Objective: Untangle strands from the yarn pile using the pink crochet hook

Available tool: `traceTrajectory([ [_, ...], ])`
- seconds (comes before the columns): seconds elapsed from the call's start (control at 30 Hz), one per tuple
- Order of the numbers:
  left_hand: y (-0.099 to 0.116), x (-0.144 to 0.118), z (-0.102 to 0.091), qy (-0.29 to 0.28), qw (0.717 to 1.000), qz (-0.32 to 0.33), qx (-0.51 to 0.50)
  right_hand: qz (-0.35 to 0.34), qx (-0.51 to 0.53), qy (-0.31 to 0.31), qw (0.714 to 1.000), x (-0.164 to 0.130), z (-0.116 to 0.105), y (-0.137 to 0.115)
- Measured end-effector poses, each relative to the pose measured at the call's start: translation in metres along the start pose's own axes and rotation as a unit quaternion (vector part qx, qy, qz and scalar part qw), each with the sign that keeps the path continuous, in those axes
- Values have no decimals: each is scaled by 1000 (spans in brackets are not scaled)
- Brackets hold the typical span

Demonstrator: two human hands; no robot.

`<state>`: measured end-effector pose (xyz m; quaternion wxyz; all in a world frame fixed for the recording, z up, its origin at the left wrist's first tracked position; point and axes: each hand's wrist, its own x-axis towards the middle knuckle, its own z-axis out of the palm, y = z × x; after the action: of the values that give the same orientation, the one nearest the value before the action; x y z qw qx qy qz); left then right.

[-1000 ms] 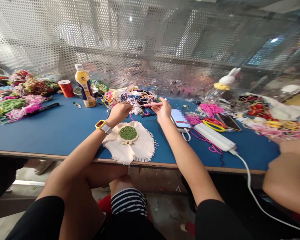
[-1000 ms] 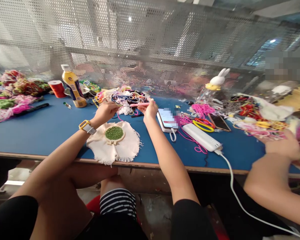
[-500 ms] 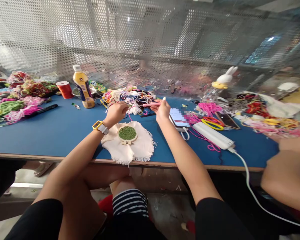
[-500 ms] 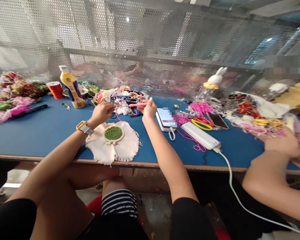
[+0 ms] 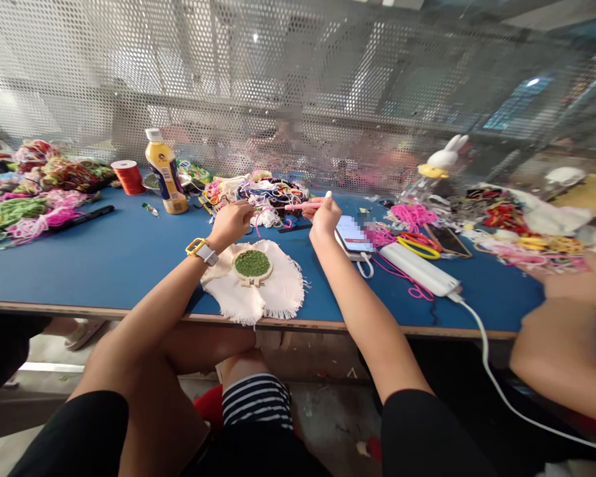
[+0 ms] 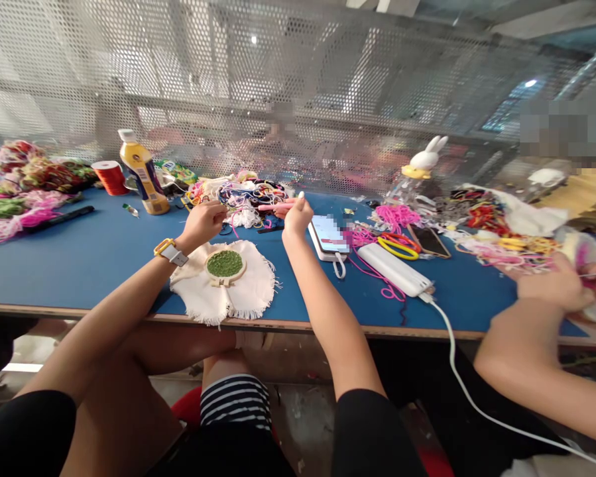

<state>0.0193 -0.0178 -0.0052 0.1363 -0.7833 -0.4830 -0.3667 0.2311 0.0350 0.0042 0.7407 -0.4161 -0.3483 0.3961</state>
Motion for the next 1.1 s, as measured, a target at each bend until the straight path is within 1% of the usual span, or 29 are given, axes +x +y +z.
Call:
traceTrajectory([
  [0.1,0,1,0,-1,1000,0,5,-23,-12,2,1000,1,0,2],
  [0.23,0,0,0,6,1000,3,-3,-30,-10,-2,999,2,-1,-1],
  [0.3,-1,-2,0,8,1000,7,-3,-37,-7,-21,999,1,-1,-3],
  [0.37,-2,-4,-1,7,1000,12,4,-41,-4,-54,998,1,-1,-5],
  [0.5,-3,-6,1,0,1000,8,1,-35,15,-110,993,-2,1,-7],
  [0.6,-3,-5,2,3,999,-9,-33,-22,33,-138,990,-5,3,-7],
  [0.7,-4,-4,2,23,997,-25,-73,-6,53,-159,986,-11,5,-7],
  [0.8,-4,-3,2,31,994,-21,-99,14,74,-176,982,-17,6,-8],
  [0.87,-3,-4,2,26,993,-25,-116,21,83,-187,979,-20,7,-9],
  [0.93,-2,-4,2,22,986,-56,-154,23,85,-198,976,-24,8,-11],
  [1.03,-1,-5,1,20,967,-109,-228,31,77,-204,975,-29,9,-15],
  [1.1,-2,-5,0,17,959,-122,-256,41,72,-205,975,-32,9,-16],
])
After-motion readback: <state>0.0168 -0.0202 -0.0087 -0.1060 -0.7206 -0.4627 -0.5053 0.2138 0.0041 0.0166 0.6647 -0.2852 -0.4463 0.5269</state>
